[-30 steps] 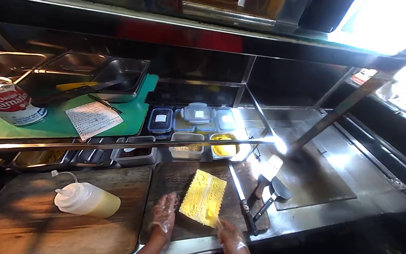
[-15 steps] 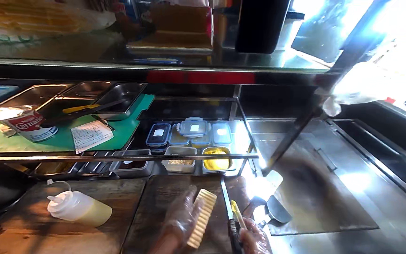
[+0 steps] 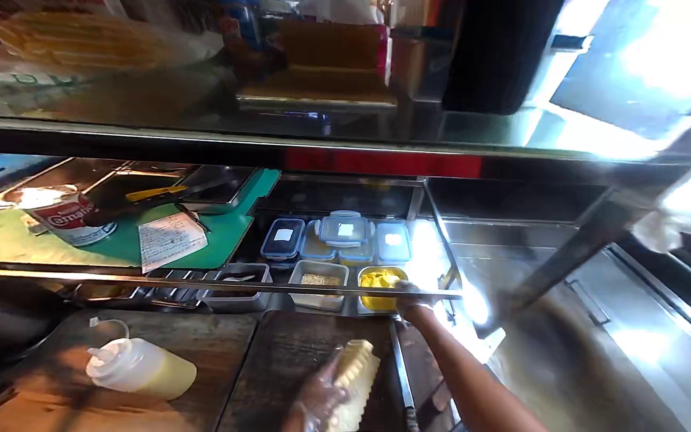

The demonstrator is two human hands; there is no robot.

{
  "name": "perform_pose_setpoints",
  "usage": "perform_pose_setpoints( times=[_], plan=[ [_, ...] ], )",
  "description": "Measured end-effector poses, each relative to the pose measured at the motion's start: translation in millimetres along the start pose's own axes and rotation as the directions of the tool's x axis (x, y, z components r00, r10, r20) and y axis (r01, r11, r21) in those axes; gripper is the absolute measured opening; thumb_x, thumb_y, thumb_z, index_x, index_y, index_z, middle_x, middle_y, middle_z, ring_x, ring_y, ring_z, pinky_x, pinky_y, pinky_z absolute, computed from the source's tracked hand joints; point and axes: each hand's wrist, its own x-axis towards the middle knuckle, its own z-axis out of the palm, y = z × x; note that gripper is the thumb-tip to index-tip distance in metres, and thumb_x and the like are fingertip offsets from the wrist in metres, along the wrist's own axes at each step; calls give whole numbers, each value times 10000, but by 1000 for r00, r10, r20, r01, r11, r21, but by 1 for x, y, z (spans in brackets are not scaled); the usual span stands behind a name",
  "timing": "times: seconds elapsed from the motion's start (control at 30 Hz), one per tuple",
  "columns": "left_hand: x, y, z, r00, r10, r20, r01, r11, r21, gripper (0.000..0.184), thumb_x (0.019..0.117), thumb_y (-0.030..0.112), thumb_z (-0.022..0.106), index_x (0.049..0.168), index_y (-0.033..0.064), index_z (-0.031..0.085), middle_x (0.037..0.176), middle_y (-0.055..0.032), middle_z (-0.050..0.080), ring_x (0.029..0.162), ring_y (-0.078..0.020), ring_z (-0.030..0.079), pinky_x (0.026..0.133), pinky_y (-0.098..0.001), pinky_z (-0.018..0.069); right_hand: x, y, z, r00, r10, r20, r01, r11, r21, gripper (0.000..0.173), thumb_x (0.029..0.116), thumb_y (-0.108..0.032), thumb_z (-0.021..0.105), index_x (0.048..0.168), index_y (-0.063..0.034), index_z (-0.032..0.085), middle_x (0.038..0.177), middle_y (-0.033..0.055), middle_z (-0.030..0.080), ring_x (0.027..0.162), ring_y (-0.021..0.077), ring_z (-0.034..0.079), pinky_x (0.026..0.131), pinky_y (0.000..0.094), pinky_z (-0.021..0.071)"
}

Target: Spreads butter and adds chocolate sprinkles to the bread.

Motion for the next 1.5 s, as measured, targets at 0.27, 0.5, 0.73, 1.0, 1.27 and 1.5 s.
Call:
perform_pose_setpoints(
  times=[0.27, 0.5, 0.73, 1.0, 1.27, 1.5],
  plan=[
    [-8, -65, -26, 971, -178, 157, 204, 282, -938, 335, 1067, 277, 397, 1147, 49, 629, 967, -158, 733, 863, -269, 731, 747, -470, 616, -8, -2, -2, 996, 54, 68, -50, 997, -60, 400, 1015, -226, 550, 1382, -75, 603, 1407, 209, 598, 1339, 405, 534, 1096, 669, 387],
    [-25, -68, -13, 984, -77, 163, 172, 127, -977, 391, 1071, 326, 356, 1172, 76, 638, 1004, -155, 744, 899, -272, 740, 770, -484, 622, -107, 4, 32, 956, -293, 16, 234, 796, 558, 336, 1056, -164, 497, 1319, -8, 636, 1125, 148, 706, 1015, 206, 680, 962, 397, 545],
    [-17, -56, -22, 994, -23, 110, 112, 308, -945, 418, 1092, 370, 386, 1252, 70, 629, 1058, -169, 739, 940, -283, 741, 793, -491, 628, -174, -35, 88, 973, -153, 170, 159, 987, -22, 442, 1050, -281, 446, 1462, -163, 555, 1347, 150, 651, 1240, 342, 633, 1030, 568, 509],
    [-18, -59, -13, 994, -32, 103, 107, 341, -934, 421, 1081, 365, 400, 1309, 80, 608, 1096, -175, 731, 964, -292, 734, 815, -511, 617, -157, -32, 90, 980, -151, 126, 143, 987, 68, 448, 1041, -283, 476, 1476, -201, 545, 1372, 125, 647, 1276, 315, 615, 1062, 563, 488],
    [-19, -54, -10, 996, -65, 59, 79, 377, -923, 415, 1082, 341, 421, 1334, 64, 600, 1121, -186, 724, 989, -304, 727, 835, -527, 609, -151, -10, 88, 998, 29, 57, -58, 785, 617, 314, 1054, -214, 520, 1314, -107, 661, 1083, 93, 708, 959, 197, 676, 890, 393, 556],
    [-21, -57, -9, 997, -54, 61, 75, 339, -938, 402, 1085, 303, 404, 1366, 74, 578, 1146, -181, 719, 1009, -296, 724, 845, -516, 609, -216, -18, 80, 989, -103, 103, 107, 994, -32, 404, 1040, -296, 458, 1417, -274, 600, 1286, 121, 685, 1171, 344, 666, 963, 593, 538]
  ],
)
